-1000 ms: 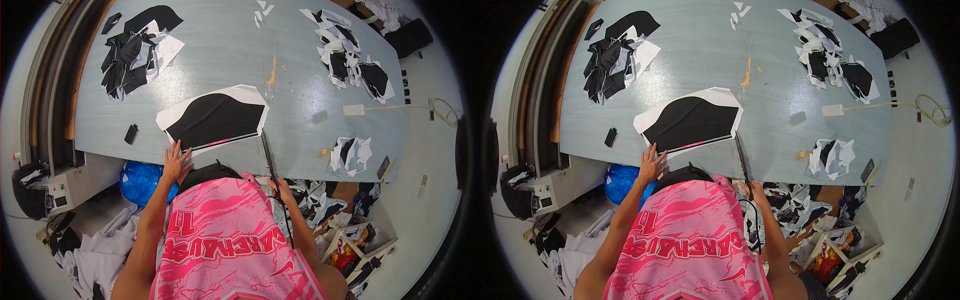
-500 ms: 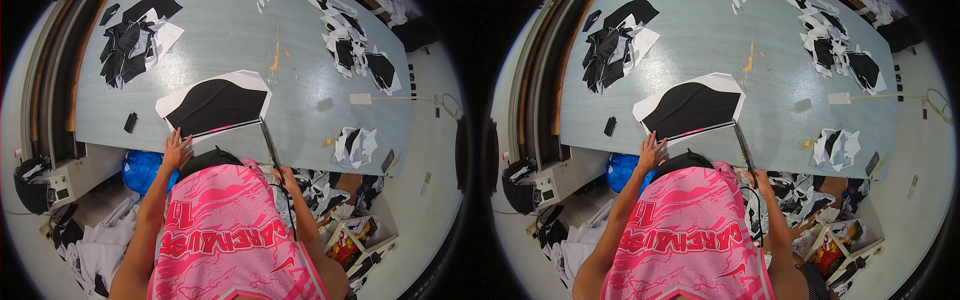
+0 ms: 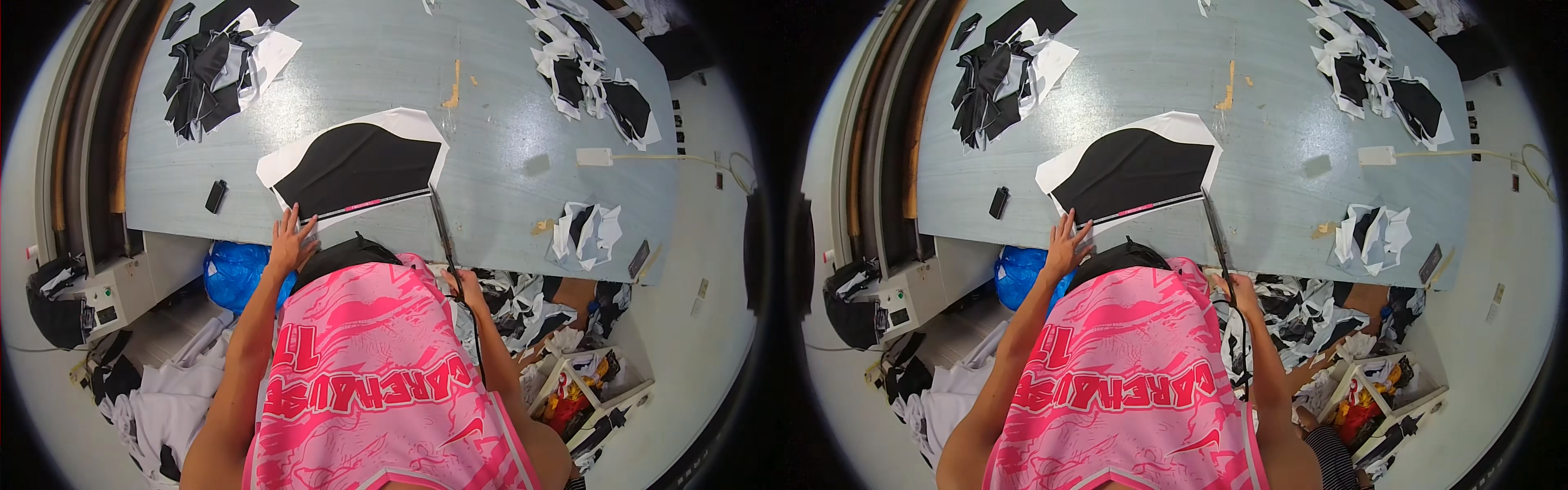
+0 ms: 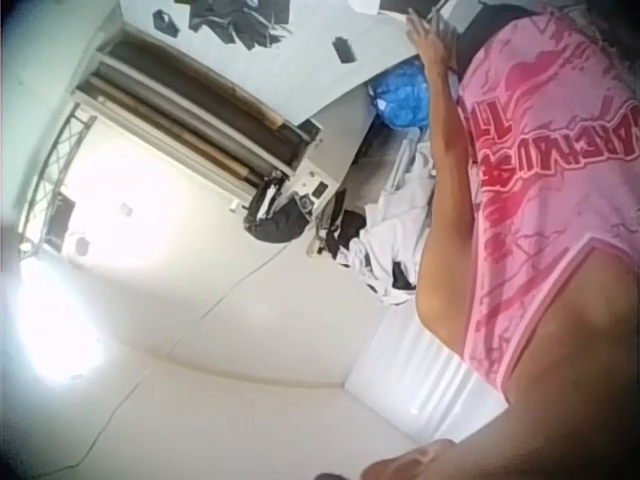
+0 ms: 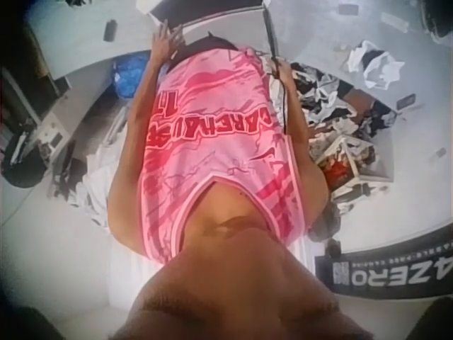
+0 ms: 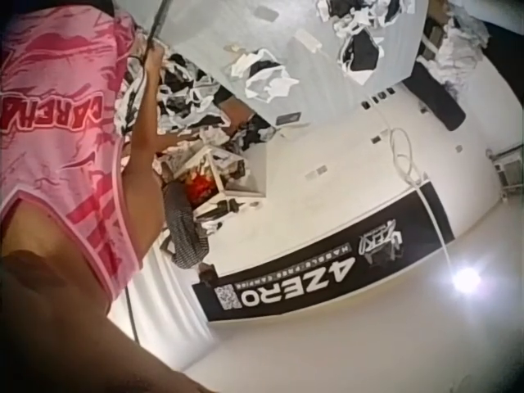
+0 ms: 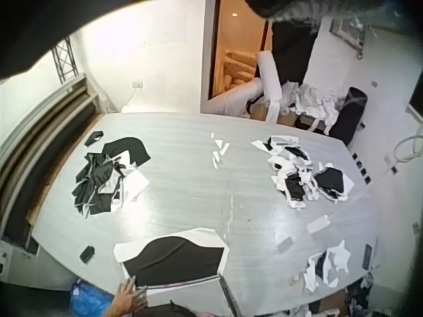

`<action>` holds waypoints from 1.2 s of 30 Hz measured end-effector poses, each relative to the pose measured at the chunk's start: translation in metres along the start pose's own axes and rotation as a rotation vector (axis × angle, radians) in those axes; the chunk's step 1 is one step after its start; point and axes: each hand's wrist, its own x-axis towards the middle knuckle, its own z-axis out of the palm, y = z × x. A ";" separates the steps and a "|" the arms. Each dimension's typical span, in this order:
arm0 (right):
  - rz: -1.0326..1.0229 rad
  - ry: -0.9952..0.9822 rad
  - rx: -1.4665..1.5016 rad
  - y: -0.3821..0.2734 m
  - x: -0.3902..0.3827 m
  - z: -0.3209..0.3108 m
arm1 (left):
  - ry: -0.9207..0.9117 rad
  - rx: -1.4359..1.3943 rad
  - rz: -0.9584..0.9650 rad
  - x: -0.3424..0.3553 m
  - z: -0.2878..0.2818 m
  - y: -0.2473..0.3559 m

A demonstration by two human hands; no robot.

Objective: Cutting black fabric according to paper templates using large scissors.

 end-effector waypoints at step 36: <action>0.053 0.120 0.286 -0.049 0.023 0.083 | -0.073 0.020 0.131 -0.006 -0.009 -0.028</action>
